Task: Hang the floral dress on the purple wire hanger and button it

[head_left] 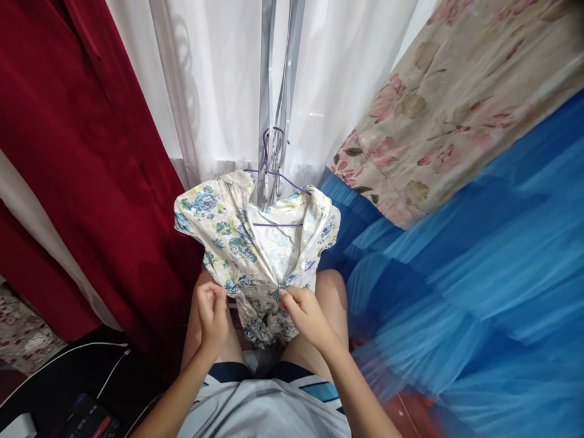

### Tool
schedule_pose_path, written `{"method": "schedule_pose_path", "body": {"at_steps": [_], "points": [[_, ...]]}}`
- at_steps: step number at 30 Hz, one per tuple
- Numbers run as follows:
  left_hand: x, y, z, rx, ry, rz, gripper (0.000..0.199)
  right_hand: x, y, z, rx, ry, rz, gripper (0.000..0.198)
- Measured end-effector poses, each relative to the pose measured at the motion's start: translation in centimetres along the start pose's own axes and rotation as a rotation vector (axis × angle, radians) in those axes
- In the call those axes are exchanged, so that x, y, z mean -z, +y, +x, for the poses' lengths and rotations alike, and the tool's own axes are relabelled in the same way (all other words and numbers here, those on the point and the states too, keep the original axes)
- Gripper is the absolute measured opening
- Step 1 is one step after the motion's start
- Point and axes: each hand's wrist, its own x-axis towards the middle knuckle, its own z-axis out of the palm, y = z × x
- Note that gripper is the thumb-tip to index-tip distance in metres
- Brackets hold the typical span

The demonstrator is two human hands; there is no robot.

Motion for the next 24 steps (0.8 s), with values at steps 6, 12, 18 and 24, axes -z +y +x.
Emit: {"method": "schedule_pose_path", "body": {"at_steps": [6, 12, 18, 24], "points": [[-4.0, 3.0, -1.8, -0.096, -0.329, 0.013, 0.036, -2.0, 0.0, 0.2, -0.043, 0.029, 0.121, 0.036], [-6.3, 3.8, 0.1, -0.170, -0.460, 0.098, 0.012, -1.1, 0.3, 0.6, -0.072, 0.034, 0.216, 0.031], [-6.3, 4.6, 0.5, -0.227, -0.448, 0.029, 0.019, -1.3, 0.5, 0.8, -0.146, 0.005, 0.532, 0.034], [-6.6, 4.6, 1.3, -0.203, -0.495, 0.004, 0.018, -3.1, -1.1, 0.1, -0.314, 0.080, 1.223, 0.026]]}}
